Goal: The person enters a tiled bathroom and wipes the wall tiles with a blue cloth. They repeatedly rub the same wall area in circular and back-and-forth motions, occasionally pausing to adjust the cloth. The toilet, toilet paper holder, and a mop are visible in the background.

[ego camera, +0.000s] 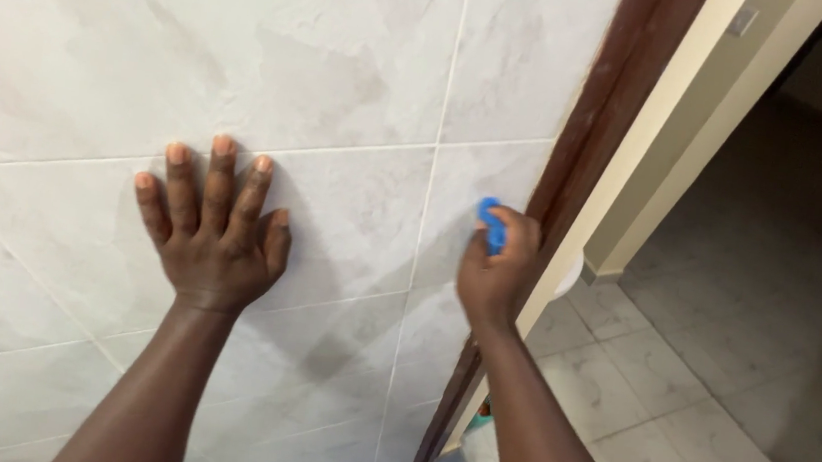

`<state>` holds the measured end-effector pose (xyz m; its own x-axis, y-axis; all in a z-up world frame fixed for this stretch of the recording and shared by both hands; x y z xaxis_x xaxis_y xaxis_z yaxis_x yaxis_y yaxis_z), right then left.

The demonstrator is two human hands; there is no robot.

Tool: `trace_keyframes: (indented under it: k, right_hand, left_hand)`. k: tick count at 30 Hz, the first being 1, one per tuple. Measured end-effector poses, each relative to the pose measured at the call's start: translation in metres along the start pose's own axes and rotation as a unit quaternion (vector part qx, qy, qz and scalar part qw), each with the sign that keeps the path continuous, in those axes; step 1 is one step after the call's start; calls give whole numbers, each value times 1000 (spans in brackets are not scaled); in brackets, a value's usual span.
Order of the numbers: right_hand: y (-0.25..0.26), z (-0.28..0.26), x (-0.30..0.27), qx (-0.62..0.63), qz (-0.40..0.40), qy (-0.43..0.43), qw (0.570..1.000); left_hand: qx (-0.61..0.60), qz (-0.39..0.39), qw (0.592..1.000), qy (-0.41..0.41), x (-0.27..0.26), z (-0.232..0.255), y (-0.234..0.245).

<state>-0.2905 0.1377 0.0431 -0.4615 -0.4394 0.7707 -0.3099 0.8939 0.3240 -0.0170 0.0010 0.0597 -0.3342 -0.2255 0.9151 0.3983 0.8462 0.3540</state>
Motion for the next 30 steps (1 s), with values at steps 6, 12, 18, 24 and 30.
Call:
trace_keyframes:
  k: [6, 12, 18, 24, 30]
  right_hand:
    - [-2, 22, 4, 57, -28, 28, 998]
    - [-32, -58, -17, 97, -131, 155, 974]
    - [-1, -7, 19, 8, -34, 115, 993]
    - [13, 3, 23, 60, -42, 55, 996]
    - [-21, -64, -4, 90, -117, 179, 973]
  left_hand:
    - [-18, 8, 1000, 20, 2, 4, -5]
    - [-104, -16, 994, -1, 37, 61, 14]
    - [-28, -3, 999, 15, 54, 67, 7]
    - [-14, -6, 1000, 20, 52, 66, 2]
    - [-27, 1, 999, 17, 53, 65, 5]
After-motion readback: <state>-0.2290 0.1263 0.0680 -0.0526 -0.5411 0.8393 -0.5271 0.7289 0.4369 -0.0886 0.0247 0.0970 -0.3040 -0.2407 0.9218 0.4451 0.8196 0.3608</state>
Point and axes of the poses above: each hand's wrist, its own x-axis towards the middle knuckle, its own y-axis out of the back of the hand, z = x × y, the point moved 7 cm from there along x, towards the middle knuckle, and after that the axes turned 11 degrees about -z, right-handed, at the moved point
